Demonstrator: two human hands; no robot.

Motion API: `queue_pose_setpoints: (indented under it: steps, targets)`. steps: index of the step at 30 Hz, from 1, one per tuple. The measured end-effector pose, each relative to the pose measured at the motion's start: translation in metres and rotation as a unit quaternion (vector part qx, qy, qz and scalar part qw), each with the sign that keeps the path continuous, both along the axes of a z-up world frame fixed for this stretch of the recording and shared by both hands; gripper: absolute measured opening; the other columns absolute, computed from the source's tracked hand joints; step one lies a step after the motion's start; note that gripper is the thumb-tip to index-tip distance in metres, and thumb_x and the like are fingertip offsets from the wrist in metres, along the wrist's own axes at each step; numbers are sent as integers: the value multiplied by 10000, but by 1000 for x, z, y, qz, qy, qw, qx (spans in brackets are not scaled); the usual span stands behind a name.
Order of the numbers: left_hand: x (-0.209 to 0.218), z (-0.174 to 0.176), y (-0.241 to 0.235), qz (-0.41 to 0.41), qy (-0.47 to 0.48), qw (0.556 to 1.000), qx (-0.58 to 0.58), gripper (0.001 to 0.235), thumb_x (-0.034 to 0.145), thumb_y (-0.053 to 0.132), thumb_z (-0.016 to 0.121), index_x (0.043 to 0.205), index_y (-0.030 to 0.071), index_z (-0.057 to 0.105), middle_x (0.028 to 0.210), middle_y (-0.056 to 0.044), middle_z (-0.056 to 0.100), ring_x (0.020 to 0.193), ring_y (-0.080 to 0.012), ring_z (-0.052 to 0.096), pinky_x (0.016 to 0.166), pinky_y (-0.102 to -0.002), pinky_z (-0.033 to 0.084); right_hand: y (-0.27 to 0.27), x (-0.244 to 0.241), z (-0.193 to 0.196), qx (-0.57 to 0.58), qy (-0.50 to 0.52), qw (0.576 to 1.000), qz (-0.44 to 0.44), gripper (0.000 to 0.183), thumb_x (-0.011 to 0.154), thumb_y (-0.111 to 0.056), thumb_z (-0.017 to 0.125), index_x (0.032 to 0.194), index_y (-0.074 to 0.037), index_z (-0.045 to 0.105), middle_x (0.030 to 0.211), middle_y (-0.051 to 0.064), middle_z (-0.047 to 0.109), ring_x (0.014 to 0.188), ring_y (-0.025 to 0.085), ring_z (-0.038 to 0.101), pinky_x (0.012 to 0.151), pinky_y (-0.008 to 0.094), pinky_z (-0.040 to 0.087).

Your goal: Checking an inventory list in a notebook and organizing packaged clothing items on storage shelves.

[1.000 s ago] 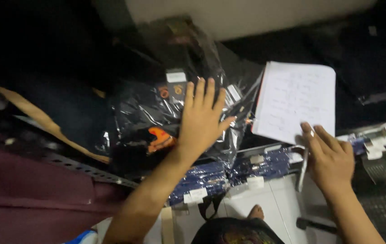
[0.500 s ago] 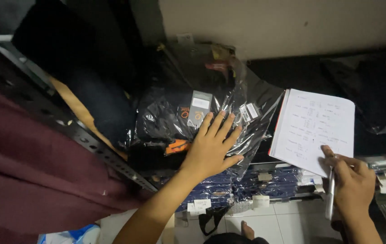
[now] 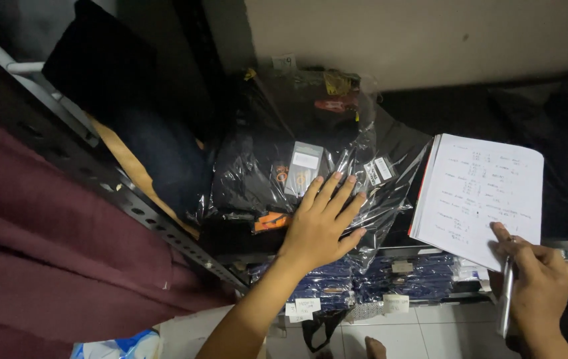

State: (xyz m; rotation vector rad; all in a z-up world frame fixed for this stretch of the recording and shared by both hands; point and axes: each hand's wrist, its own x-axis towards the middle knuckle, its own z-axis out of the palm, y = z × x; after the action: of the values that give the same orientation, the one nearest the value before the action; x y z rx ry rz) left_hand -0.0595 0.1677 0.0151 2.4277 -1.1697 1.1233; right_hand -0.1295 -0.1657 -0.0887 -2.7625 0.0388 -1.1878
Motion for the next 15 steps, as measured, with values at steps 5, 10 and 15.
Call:
queue_pose_setpoints:
  steps: [5, 10, 15]
  targets:
    - [-2, 2, 1, 12, 8, 1000, 10, 469, 839, 378, 508, 1191, 68, 503, 1256, -150, 472, 1196, -325, 408, 1024, -451, 276, 10, -1, 10, 42, -1, 999, 35, 315, 735, -18, 751, 1038, -40, 665, 956, 76, 611, 929, 197, 610, 759, 251, 485]
    - [-2, 2, 1, 20, 1, 1000, 11, 500, 844, 389, 502, 1221, 62, 471, 1254, -138, 480, 1197, -313, 414, 1027, -441, 281, 39, -6, 37, 214, 31, 971, 97, 106, 770, 196, 603, 863, 160, 567, 1065, 203, 596, 1122, 290, 546, 886, 309, 493]
    - [-1, 2, 1, 22, -5, 1000, 14, 480, 837, 396, 509, 1178, 59, 520, 1255, -140, 475, 1197, -310, 409, 1021, -441, 285, 37, -6, 32, 394, 26, 910, 129, 108, 860, 153, 544, 760, 151, 504, 1081, 219, 560, 1113, 281, 539, 912, 307, 476]
